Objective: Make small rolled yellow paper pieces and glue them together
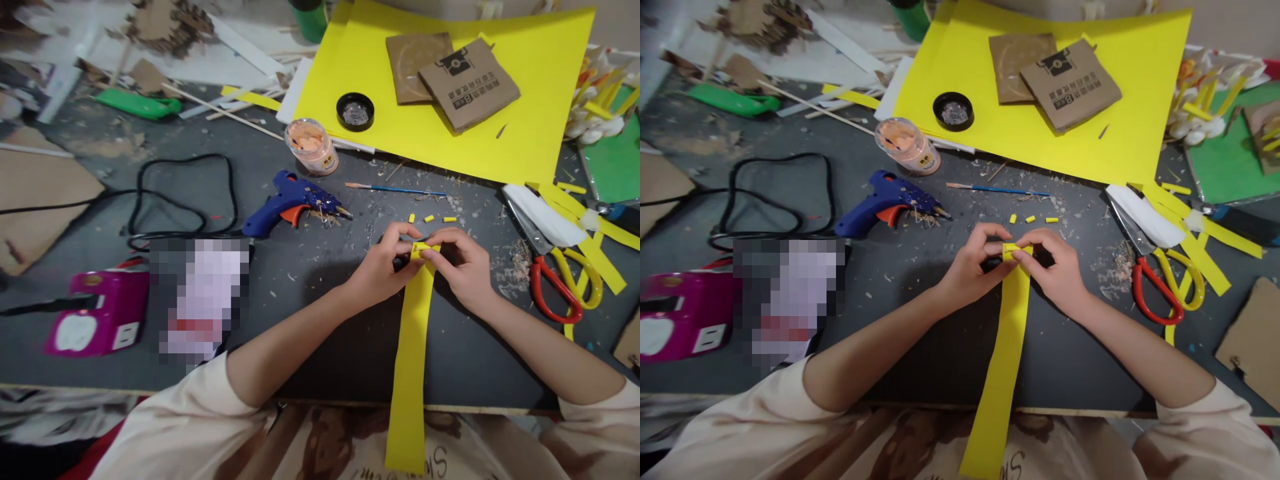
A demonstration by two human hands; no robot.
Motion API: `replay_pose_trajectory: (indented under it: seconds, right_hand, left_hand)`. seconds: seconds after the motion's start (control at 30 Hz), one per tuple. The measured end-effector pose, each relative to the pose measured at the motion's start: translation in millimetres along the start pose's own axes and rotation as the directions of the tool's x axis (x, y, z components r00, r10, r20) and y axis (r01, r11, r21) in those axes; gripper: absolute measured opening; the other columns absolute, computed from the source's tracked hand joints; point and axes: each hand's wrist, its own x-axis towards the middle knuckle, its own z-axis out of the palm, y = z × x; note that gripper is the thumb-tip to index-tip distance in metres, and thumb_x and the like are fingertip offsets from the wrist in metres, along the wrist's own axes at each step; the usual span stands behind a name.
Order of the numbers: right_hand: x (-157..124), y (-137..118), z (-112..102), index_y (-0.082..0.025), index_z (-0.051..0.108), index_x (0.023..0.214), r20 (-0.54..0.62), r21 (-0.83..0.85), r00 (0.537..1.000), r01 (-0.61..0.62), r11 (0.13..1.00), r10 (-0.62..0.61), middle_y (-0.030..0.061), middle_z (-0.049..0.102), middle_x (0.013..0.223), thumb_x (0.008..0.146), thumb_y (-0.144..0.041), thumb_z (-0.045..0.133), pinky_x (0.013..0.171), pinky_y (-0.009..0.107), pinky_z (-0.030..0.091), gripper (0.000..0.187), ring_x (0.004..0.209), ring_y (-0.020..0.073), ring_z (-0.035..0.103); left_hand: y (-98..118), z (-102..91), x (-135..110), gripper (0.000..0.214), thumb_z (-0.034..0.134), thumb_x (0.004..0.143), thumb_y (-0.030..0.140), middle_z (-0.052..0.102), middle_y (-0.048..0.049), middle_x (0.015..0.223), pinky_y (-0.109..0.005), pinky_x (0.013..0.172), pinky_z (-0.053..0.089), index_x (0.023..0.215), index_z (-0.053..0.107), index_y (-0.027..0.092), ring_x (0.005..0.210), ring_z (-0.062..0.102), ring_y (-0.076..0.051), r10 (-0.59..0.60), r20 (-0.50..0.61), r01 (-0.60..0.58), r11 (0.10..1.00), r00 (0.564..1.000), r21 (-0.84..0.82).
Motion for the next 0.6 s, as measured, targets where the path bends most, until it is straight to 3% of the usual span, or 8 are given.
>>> replay_pose_trajectory:
  seconds: [0.23, 0.47, 0.6]
  right_hand:
    - [-1.0, 1.4, 1.0, -0.022, 0.061, 0.083, 0.020, 0.090, 0.997, -0.077, 0.993, 0.075, -0.0011, 0.064, 0.077, 0.080, -0.024, 0.064, 0.063, 0.025, 0.047, 0.005, 0.070, 0.0119, 0.059]
    - [1.0, 2.8, 0.0, -0.022, 0.059, 0.091, 0.022, 0.159, 0.992, -0.125, 0.979, 0.123, -0.0005, 0.061, 0.080, 0.078, -0.027, 0.065, 0.062, 0.025, 0.048, 0.015, 0.066, 0.0105, 0.055]
    - [5.9, 0.0, -2.7, -0.019, 0.058, 0.076, 0.083, 0.142, 0.979, -0.195, 0.970, 0.185, -0.0028, 0.057, 0.065, 0.081, -0.028, 0.058, 0.053, 0.022, 0.042, 0.010, 0.056, 0.0088, 0.050]
  left_hand:
    - [2.7, -1.5, -0.1, 0.021, 0.043, 0.092, 0.039, 0.048, 0.0066, 0.064, -0.020, 0.047, 0.032, 0.101, 0.043, 0.020, 0.046, 0.039, -0.006, -0.094, 0.046, 0.101, 0.979, 0.994, -0.177]
    - [-0.1, -1.6, 1.1, 0.016, 0.042, 0.092, 0.035, 0.048, 0.0057, 0.062, -0.021, 0.046, 0.033, 0.095, 0.045, 0.020, 0.046, 0.041, -0.007, -0.079, -0.024, 0.076, 0.991, 0.997, -0.107]
    - [1.2, -1.3, 0.7, 0.012, 0.042, 0.092, 0.032, 0.047, 0.0071, 0.058, -0.021, 0.049, 0.035, 0.095, 0.044, 0.020, 0.046, 0.044, -0.007, -0.072, -0.037, 0.068, 0.993, 0.997, -0.095]
